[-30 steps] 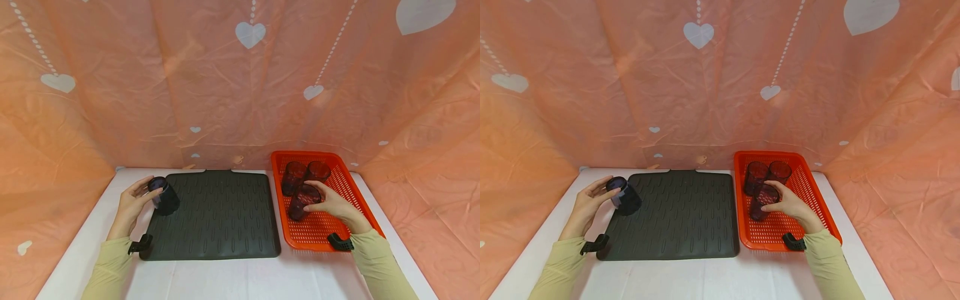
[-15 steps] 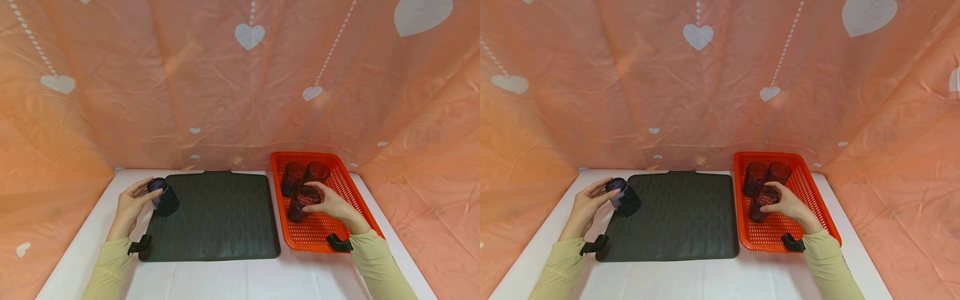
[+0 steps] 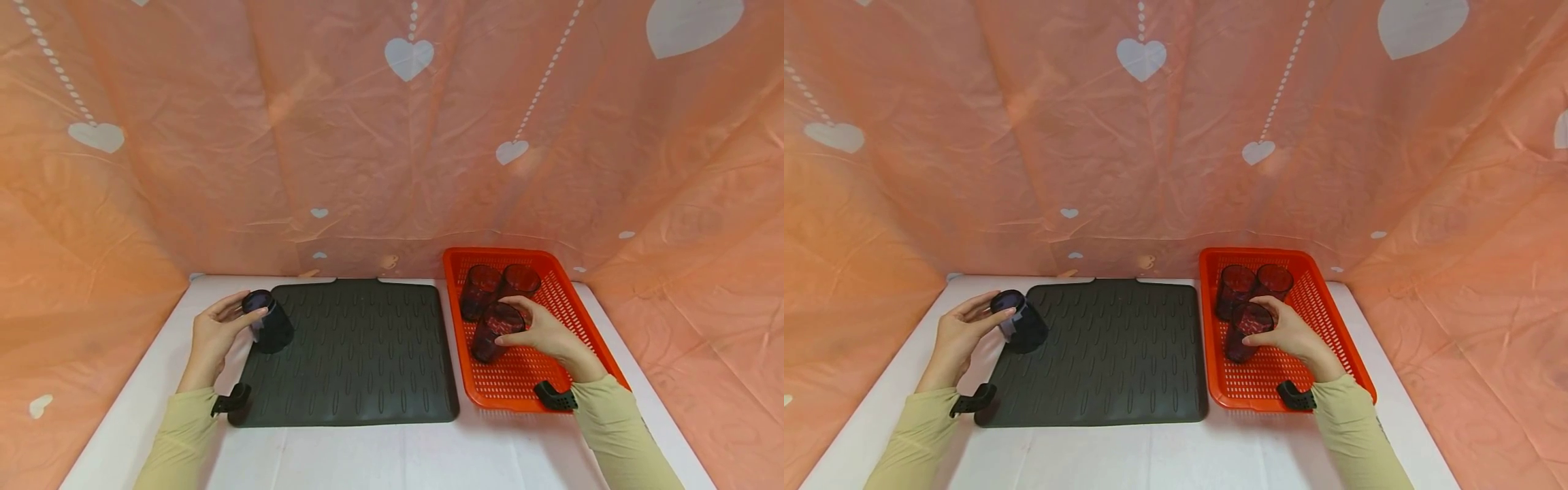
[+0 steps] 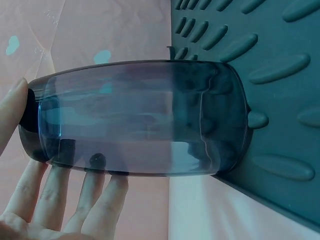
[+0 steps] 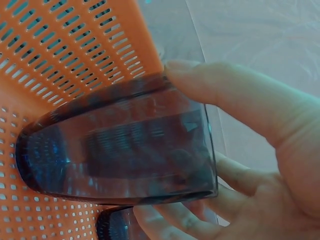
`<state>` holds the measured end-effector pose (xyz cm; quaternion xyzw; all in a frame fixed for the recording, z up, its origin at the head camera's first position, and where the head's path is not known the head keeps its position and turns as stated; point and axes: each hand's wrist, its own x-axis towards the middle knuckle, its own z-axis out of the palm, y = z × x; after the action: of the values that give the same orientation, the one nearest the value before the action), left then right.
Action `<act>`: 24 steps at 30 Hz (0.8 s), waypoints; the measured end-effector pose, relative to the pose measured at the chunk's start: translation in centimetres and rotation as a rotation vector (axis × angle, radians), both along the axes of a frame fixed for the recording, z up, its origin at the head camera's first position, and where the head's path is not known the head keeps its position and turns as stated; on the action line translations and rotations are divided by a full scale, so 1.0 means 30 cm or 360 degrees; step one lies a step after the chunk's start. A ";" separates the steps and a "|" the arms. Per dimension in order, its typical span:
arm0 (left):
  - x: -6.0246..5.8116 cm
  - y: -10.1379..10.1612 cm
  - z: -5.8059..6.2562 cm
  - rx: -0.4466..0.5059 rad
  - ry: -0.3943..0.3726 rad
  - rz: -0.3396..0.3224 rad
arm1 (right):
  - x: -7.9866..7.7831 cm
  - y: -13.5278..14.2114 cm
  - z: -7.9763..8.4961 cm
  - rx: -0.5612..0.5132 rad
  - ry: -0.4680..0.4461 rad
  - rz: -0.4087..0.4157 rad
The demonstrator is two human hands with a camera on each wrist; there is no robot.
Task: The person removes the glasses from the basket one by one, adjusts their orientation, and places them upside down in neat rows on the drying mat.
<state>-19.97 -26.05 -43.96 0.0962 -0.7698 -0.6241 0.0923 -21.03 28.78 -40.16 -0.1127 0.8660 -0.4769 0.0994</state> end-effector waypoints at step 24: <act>0.003 -0.019 0.004 0.0022 -0.0012 -0.0113 | 0.015 0.021 0.016 -0.0070 -0.0015 -0.0155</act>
<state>-19.89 -26.61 -43.83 0.0720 -0.7688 -0.6319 0.0665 -20.59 29.42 -39.68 -0.0703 0.8594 -0.5005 0.0776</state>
